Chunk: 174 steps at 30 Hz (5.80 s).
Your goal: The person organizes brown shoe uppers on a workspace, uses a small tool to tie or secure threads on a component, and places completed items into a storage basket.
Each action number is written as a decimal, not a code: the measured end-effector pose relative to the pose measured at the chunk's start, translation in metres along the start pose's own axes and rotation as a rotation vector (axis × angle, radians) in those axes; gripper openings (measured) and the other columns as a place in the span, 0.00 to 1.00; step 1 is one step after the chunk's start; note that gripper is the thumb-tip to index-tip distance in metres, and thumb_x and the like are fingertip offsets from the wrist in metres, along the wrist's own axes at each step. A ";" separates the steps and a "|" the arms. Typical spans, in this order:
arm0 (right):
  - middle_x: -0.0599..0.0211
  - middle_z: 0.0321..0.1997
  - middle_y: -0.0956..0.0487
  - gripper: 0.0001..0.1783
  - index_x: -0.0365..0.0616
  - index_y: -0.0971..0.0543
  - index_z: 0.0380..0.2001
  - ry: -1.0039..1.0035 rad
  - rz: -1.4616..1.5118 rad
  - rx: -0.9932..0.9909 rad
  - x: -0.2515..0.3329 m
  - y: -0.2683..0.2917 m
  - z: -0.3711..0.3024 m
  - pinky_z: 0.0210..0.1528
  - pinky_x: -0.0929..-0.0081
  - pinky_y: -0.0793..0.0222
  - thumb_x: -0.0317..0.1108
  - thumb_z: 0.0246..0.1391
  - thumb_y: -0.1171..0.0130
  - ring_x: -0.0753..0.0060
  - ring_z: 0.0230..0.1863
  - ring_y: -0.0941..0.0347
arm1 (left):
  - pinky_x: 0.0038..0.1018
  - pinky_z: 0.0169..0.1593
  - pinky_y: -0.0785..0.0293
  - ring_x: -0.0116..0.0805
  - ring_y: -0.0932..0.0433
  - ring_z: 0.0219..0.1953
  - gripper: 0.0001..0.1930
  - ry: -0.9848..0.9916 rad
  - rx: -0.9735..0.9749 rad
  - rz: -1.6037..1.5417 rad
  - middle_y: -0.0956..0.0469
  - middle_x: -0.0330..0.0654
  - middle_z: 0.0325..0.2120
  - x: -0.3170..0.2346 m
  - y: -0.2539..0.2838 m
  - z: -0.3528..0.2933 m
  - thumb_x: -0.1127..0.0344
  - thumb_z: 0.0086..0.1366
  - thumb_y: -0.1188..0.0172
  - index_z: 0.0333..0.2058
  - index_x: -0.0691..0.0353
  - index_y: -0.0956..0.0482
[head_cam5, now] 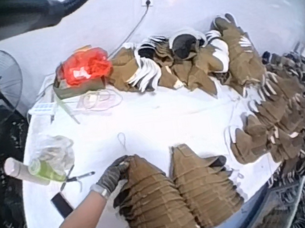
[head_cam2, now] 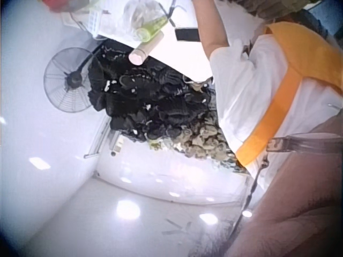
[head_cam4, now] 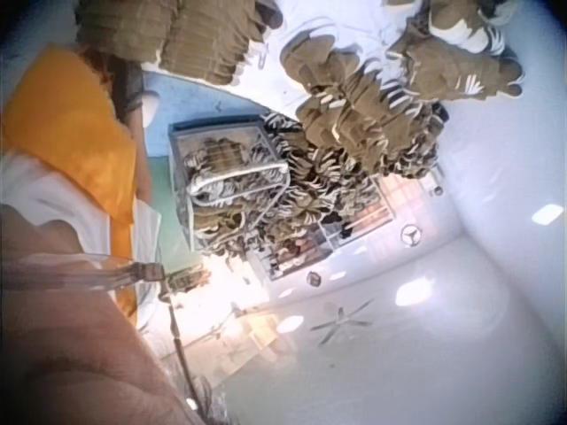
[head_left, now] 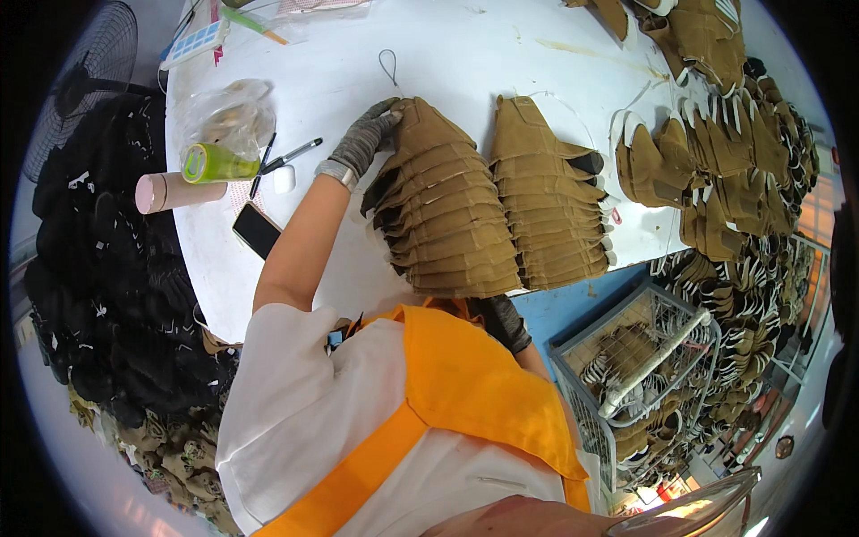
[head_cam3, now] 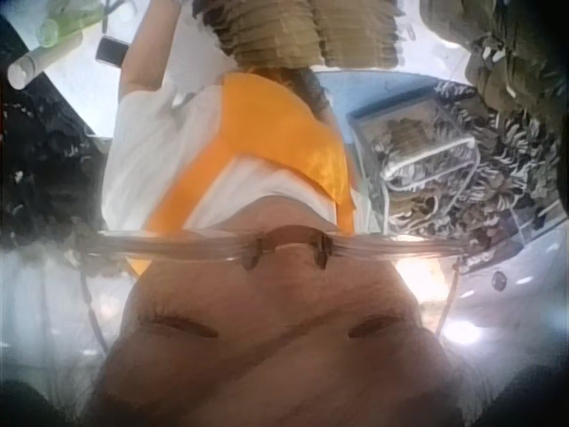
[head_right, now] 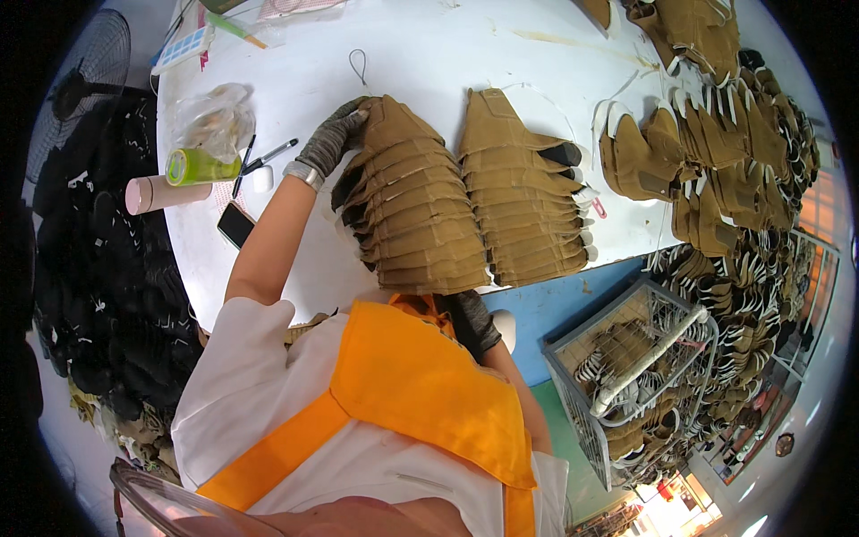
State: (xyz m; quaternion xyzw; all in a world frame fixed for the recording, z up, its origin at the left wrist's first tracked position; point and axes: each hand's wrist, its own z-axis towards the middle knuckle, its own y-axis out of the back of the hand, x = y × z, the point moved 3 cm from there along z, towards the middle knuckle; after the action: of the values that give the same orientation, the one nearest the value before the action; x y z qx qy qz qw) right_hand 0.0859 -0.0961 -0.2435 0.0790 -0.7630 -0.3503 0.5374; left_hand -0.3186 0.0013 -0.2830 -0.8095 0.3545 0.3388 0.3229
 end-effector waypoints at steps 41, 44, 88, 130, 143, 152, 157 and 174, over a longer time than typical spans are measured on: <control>0.48 0.48 0.25 0.24 0.44 0.30 0.51 0.005 -0.291 -0.211 -0.005 -0.013 0.005 0.47 0.54 0.32 0.36 0.48 0.44 0.40 0.47 0.30 | 0.32 0.43 0.25 0.32 0.24 0.33 0.19 0.164 -0.073 -0.256 0.20 0.40 0.37 -0.033 0.008 0.084 0.54 0.63 0.40 0.47 0.60 0.25; 0.49 0.49 0.25 0.24 0.44 0.30 0.51 0.043 -0.326 -0.213 -0.007 -0.013 0.007 0.47 0.55 0.32 0.36 0.49 0.44 0.41 0.47 0.30 | 0.32 0.43 0.25 0.33 0.23 0.36 0.23 0.121 -0.110 -0.398 0.21 0.43 0.43 -0.041 0.003 0.067 0.47 0.66 0.47 0.48 0.60 0.25; 0.46 0.49 0.26 0.24 0.43 0.28 0.52 0.077 -0.185 -0.281 0.001 -0.007 0.000 0.46 0.56 0.31 0.32 0.49 0.45 0.39 0.46 0.30 | 0.31 0.38 0.26 0.36 0.21 0.33 0.16 -0.113 -0.074 1.256 0.19 0.42 0.28 -0.058 0.025 0.101 0.53 0.60 0.42 0.31 0.60 0.18; 0.47 0.54 0.29 0.24 0.39 0.31 0.56 -0.744 0.855 -0.352 -0.060 -0.051 -0.162 0.51 0.61 0.31 0.29 0.54 0.46 0.48 0.51 0.30 | 0.37 0.52 0.31 0.48 0.24 0.46 0.13 -0.526 -0.485 0.819 0.21 0.48 0.41 -0.039 -0.051 0.007 0.54 0.62 0.45 0.37 0.52 0.17; 0.49 0.55 0.28 0.23 0.38 0.32 0.56 -0.813 1.066 -0.478 -0.067 -0.058 -0.196 0.52 0.63 0.30 0.29 0.56 0.47 0.52 0.52 0.29 | 0.42 0.51 0.31 0.44 0.27 0.50 0.12 -0.358 -0.586 1.437 0.23 0.43 0.43 -0.059 -0.084 -0.029 0.52 0.64 0.49 0.39 0.45 0.19; 0.51 0.55 0.28 0.22 0.38 0.32 0.56 -0.873 1.170 -0.491 -0.072 -0.063 -0.230 0.52 0.65 0.29 0.29 0.58 0.48 0.55 0.52 0.29 | 0.40 0.51 0.32 0.53 0.27 0.47 0.14 -0.358 -0.472 1.138 0.24 0.53 0.42 -0.027 -0.058 0.008 0.56 0.67 0.54 0.40 0.58 0.25; 0.52 0.55 0.28 0.22 0.38 0.32 0.56 -0.883 1.235 -0.518 -0.070 -0.064 -0.245 0.52 0.66 0.29 0.29 0.59 0.49 0.57 0.52 0.29 | 0.41 0.52 0.29 0.52 0.25 0.49 0.15 -0.210 -0.469 1.198 0.23 0.55 0.42 -0.033 -0.062 0.001 0.61 0.66 0.52 0.45 0.64 0.28; 0.55 0.52 0.25 0.19 0.36 0.30 0.54 -0.810 1.695 -0.404 -0.096 -0.056 -0.209 0.52 0.69 0.27 0.30 0.62 0.51 0.63 0.49 0.26 | 0.41 0.49 0.29 0.56 0.24 0.46 0.15 -0.200 -0.295 1.412 0.23 0.58 0.40 -0.021 -0.055 0.009 0.60 0.66 0.56 0.43 0.65 0.29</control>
State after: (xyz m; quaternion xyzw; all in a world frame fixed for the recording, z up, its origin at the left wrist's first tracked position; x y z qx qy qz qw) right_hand 0.2941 -0.1837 -0.3148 -0.7202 -0.6195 0.0289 0.3110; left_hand -0.2890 0.0457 -0.2560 -0.3880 0.7116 0.5832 -0.0544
